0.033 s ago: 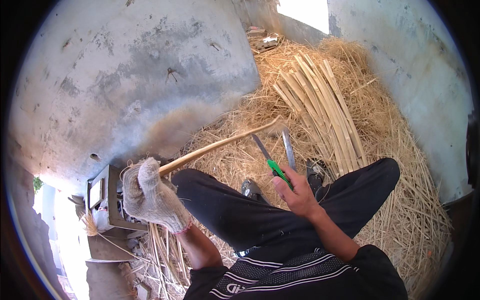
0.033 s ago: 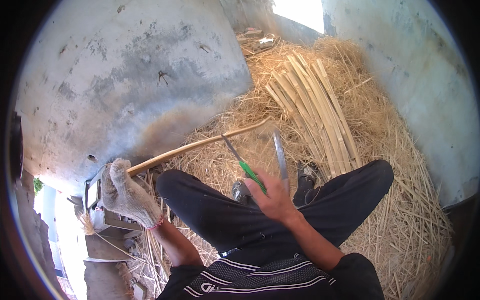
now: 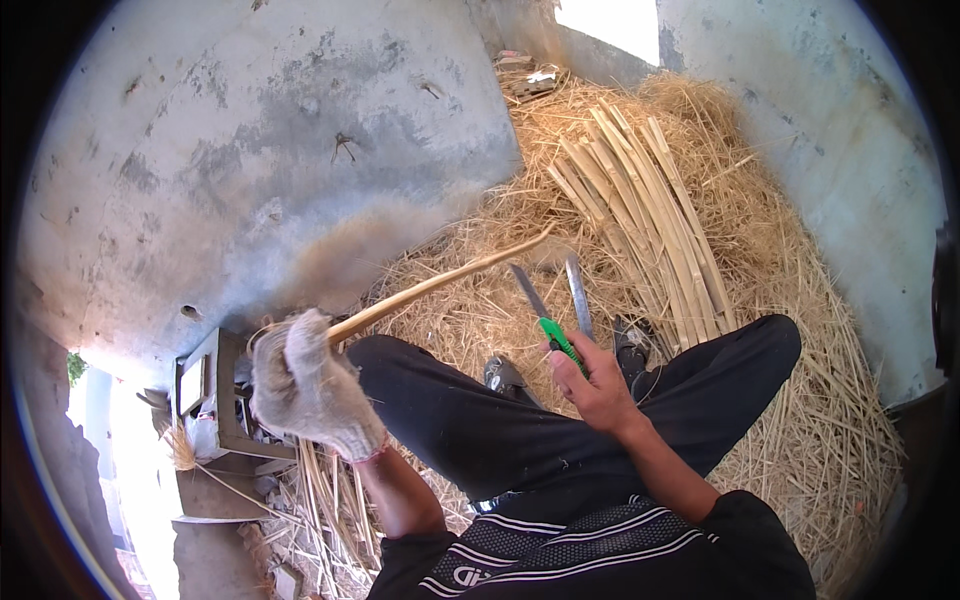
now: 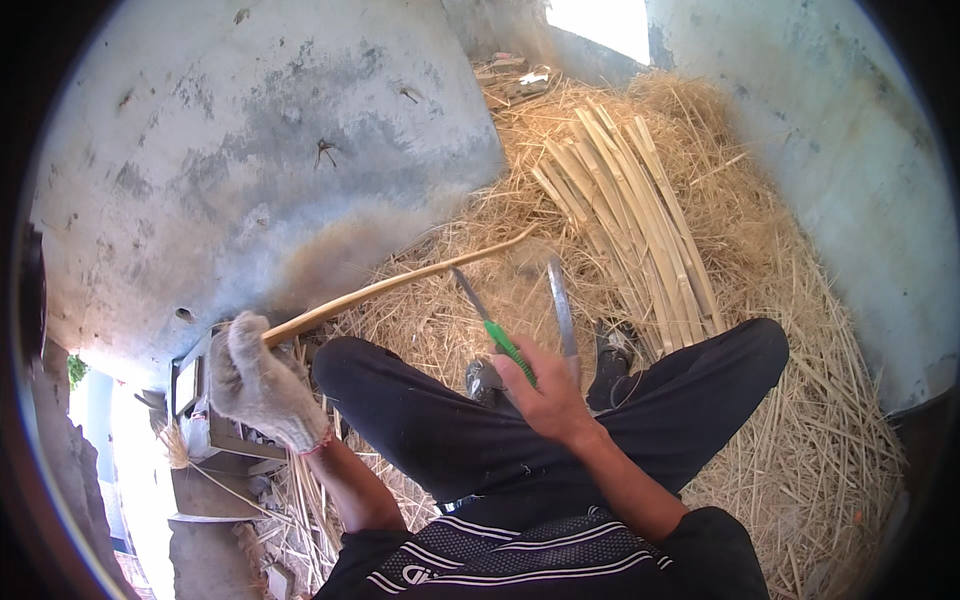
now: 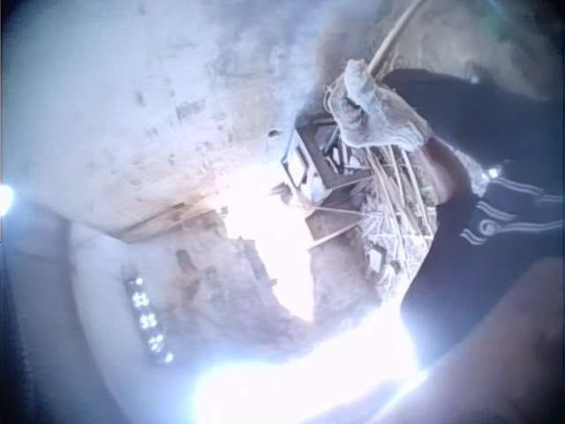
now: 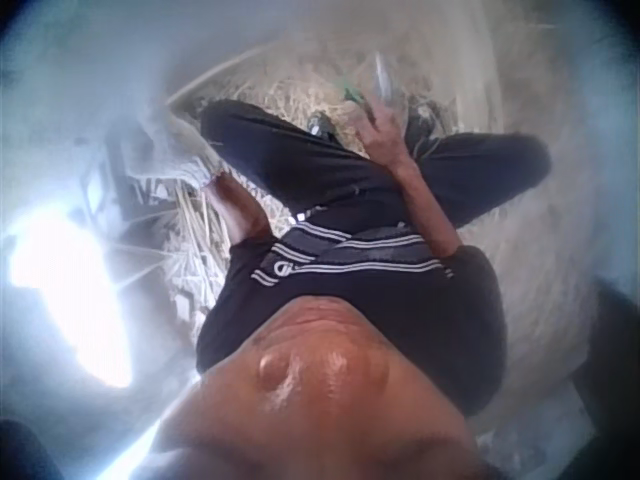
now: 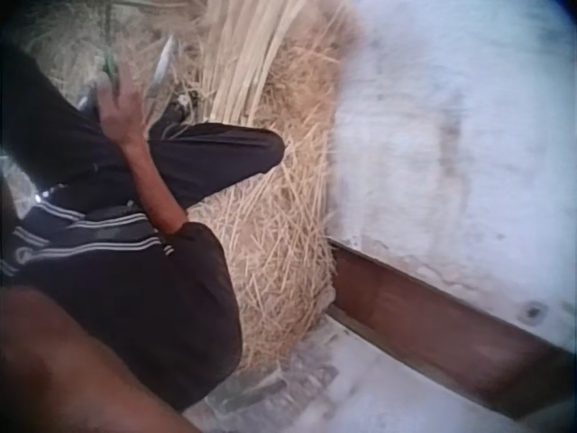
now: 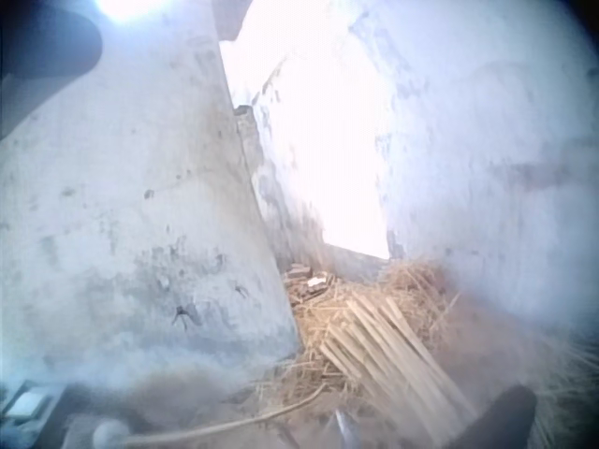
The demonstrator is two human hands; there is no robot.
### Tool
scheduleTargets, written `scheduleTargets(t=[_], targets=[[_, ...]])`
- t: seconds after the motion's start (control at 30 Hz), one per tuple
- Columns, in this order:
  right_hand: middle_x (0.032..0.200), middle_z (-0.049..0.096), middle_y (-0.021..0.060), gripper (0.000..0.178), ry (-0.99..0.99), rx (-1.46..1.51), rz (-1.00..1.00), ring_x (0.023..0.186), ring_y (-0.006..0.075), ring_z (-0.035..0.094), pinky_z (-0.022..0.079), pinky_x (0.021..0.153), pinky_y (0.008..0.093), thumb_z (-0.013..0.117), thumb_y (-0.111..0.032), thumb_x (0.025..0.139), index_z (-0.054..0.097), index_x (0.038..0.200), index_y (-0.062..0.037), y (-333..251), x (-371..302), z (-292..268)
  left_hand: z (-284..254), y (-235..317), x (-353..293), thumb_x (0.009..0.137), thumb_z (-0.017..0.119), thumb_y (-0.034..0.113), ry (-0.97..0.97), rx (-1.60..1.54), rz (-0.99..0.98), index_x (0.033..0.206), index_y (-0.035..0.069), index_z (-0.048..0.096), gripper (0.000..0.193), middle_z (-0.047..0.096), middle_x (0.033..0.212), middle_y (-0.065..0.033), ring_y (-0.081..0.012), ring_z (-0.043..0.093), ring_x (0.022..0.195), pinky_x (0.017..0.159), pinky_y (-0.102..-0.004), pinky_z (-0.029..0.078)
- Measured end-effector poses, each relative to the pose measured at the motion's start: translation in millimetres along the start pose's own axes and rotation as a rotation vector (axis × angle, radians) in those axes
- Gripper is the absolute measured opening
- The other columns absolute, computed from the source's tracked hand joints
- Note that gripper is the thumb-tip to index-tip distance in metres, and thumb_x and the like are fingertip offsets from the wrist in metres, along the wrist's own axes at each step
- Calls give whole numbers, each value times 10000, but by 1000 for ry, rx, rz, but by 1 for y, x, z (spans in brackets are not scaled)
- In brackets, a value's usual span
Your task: The person sits cross-legged on a straw-covered floor and uses a green utility knife to peel the outer layer off a long bamboo stick. They hold the stick with a gloved left hand and scrape along its length with the knife in their right hand, producing thin shavings.
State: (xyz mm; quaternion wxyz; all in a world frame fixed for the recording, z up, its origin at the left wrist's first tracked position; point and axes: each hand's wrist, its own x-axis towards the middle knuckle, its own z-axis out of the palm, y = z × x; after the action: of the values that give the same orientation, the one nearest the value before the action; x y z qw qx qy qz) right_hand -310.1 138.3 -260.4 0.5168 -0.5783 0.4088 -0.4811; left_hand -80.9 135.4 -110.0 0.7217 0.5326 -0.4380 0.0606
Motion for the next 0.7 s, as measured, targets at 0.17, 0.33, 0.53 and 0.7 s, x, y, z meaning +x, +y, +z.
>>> scheduleTargets(t=[0.17,0.33,0.53,0.7], targets=[[642,451,-6,335,-75,277,183,468,56,410,381,441,215,427,-268,1075,531,1257,-8,-3,-10,3,45,-42,-37,838,794,163,-438,87,83,833,17,730,160,710,762,-36,-72,593,622,561,-228,478],[611,475,18,353,-171,440,227,420,73,424,418,406,233,370,-305,1092,523,1193,-4,-15,-16,1,54,-40,-54,852,746,92,-563,-6,14,923,-36,717,150,692,789,-64,-110,600,718,677,-273,487],[549,444,14,363,-126,487,303,391,81,426,405,371,243,380,-327,1088,512,969,-10,-11,-19,-5,40,1,-40,783,784,36,-814,44,-359,1022,-2,727,249,704,893,-44,-74,614,669,548,-214,517],[566,460,30,418,-194,549,256,385,84,413,423,387,252,371,-398,1084,506,979,-16,-14,-24,-3,21,13,-37,806,797,49,-854,-29,-496,1104,-6,708,315,682,897,-59,-79,634,715,613,-206,514]])
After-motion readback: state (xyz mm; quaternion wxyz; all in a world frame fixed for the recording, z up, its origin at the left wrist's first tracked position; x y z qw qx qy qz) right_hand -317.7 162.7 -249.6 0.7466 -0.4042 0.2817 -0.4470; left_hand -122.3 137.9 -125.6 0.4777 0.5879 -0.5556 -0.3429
